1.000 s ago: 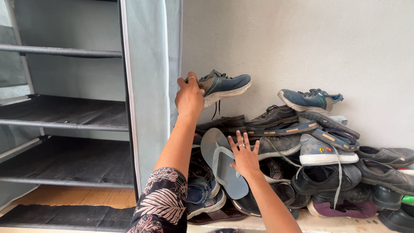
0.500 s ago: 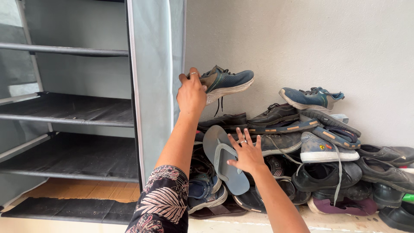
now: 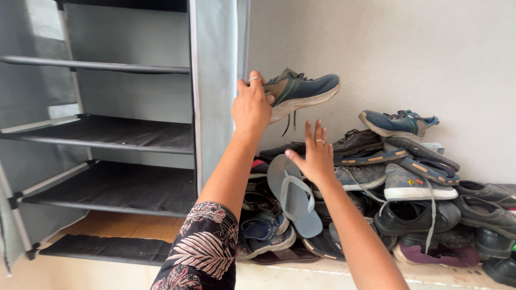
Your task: The person picks up various shoes and sandals from a pile on the floor and places them one by one onto the shelves of a fabric shoe rack. The person handles sneakers, sandals, and flip-flops, arranging them on the upper shelves.
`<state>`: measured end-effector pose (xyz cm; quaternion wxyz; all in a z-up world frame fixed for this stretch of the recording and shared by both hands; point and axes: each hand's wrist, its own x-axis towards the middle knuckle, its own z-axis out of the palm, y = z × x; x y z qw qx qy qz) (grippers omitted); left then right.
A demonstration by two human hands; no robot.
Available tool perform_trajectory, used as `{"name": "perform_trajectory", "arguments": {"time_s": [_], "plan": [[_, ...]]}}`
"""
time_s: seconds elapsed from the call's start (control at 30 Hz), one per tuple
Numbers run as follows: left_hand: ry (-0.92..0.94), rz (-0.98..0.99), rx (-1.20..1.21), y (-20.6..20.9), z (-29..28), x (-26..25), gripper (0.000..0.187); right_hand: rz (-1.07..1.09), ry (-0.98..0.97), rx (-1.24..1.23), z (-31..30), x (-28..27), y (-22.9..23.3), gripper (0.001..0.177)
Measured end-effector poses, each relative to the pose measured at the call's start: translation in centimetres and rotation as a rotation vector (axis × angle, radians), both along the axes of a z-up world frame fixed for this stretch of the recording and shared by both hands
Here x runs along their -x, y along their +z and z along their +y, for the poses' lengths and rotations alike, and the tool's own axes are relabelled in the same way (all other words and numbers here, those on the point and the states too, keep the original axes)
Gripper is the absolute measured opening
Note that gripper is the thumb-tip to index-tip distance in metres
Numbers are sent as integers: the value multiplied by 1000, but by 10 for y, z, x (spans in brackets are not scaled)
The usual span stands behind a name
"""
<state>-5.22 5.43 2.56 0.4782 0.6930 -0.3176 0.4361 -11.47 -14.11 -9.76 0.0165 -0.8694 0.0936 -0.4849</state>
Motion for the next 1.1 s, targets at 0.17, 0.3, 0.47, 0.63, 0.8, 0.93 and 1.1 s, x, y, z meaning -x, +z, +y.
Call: {"name": "perform_trajectory", "arguments": {"time_s": [0.17,0.3,0.47,0.63,0.8,0.93,1.1], "plan": [[-35,-26,-19,15,27,17,37,-93,85,-110,33,6,25,109],[-79,-16,-20,31,56,30,41,-250,193,-80,65,10,40,112],[-119,29,-9,52,101,41,40,-343,307,-62,112,15,65,112],[-86,1,41,69,153,39,42,-444,409,-78,162,11,91,114],[-2,-46,74,84,214,27,45,-450,484,-77,210,3,108,114],[116,-58,60,92,263,25,44,-470,556,-21,252,-5,121,114],[288,-102,55,99,319,22,44,-390,530,-62,316,-5,135,110]]}}
